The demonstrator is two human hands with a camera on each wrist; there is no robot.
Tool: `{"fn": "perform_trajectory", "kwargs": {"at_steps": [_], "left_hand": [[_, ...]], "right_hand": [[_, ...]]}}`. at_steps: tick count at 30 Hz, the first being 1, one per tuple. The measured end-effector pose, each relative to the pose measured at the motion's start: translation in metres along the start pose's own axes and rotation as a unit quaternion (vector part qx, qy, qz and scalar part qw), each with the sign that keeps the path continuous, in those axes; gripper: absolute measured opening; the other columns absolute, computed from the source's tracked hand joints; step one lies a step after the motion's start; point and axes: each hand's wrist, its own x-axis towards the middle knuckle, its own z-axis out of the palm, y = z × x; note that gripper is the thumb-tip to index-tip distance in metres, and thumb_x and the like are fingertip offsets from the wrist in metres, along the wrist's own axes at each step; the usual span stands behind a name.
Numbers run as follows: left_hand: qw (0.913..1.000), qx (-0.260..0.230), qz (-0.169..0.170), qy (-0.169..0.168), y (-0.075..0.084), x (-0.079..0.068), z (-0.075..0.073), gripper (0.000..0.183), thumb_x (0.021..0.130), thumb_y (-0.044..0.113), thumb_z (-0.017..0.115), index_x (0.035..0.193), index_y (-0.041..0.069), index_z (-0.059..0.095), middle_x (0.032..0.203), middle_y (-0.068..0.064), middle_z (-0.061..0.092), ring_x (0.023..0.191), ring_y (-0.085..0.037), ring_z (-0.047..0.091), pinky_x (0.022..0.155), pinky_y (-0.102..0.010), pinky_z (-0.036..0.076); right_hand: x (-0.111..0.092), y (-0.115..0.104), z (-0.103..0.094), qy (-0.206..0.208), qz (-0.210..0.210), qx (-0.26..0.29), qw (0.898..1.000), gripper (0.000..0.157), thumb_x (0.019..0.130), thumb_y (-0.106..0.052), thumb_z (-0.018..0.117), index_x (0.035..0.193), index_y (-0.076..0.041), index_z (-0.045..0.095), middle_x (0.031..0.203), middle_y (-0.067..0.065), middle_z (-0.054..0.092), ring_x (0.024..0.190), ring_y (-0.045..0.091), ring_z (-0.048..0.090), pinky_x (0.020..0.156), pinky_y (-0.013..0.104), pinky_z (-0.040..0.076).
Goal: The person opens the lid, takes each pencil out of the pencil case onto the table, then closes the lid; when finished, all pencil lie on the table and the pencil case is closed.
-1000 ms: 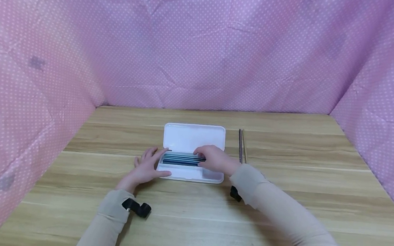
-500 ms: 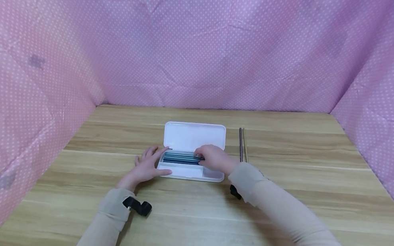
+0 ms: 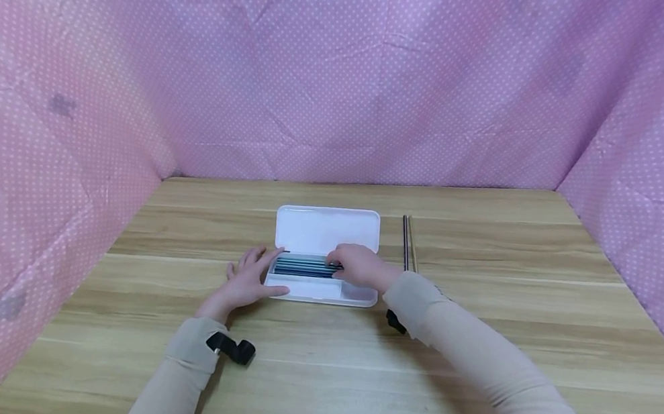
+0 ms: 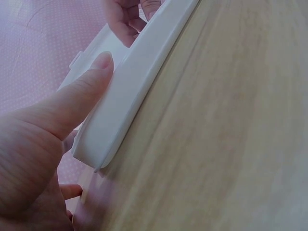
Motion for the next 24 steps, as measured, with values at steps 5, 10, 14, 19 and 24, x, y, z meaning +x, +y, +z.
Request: {"fn": "perform_trajectory", "kwargs": {"at_steps": [5,10,14,19,24], "left_hand": [[1.0,0.002,0.0,0.0,-0.0001,0.0002,0.0002,0.09,0.076,0.054,0.072,0.149,0.028,0.028,0.155,-0.022,0.009,0.141,-0.044,-0.003,0.101,-0.071,-0.01],[1.0,0.003,0.004,0.001,-0.0005,0.0004,0.0004,0.089,0.076,0.054,0.072,0.149,0.028,0.028,0.155,-0.022,0.008,0.141,-0.044,-0.003,0.101,-0.072,-0.009],[1.0,0.002,0.006,-0.001,-0.0012,-0.0003,0.0004,0.089,0.076,0.053,0.072,0.149,0.028,0.027,0.155,-0.022,0.008,0.141,-0.044,-0.003,0.101,-0.071,-0.009],[1.0,0.003,0.007,0.0,-0.0018,-0.0005,0.0006,0.089,0.077,0.052,0.072,0.149,0.028,0.027,0.155,-0.022,0.008,0.141,-0.045,-0.003,0.101,-0.071,-0.009],[1.0,0.003,0.008,0.001,-0.0011,0.0003,0.0001,0.089,0.076,0.052,0.073,0.149,0.028,0.028,0.155,-0.022,0.008,0.141,-0.044,-0.002,0.101,-0.072,-0.009]], "right_hand": [[0.0017,0.0022,-0.0027,-0.01,0.015,0.016,1.0,0.031,0.086,-0.011,0.069,0.117,-0.007,0.066,0.09,0.003,0.064,0.082,0.016,0.054,0.083,0.033,0.047],[0.0035,0.0041,-0.004,-0.019,0.023,0.038,0.999,0.029,0.085,-0.012,0.07,0.113,-0.009,0.067,0.081,0.0,0.062,0.076,0.013,0.052,0.078,0.03,0.046],[0.0035,0.0034,-0.0049,-0.04,0.024,0.047,0.998,0.027,0.086,-0.012,0.069,0.114,-0.011,0.068,0.083,-0.001,0.061,0.078,0.014,0.052,0.078,0.029,0.045],[0.0043,0.0046,-0.0041,-0.056,0.026,0.056,0.997,0.027,0.088,-0.011,0.067,0.115,-0.013,0.068,0.086,-0.001,0.061,0.081,0.015,0.051,0.079,0.029,0.044],[0.0056,0.0056,-0.0037,-0.065,0.017,0.068,0.995,0.026,0.088,-0.008,0.066,0.114,-0.012,0.068,0.089,0.0,0.062,0.081,0.016,0.051,0.078,0.029,0.045]]}}
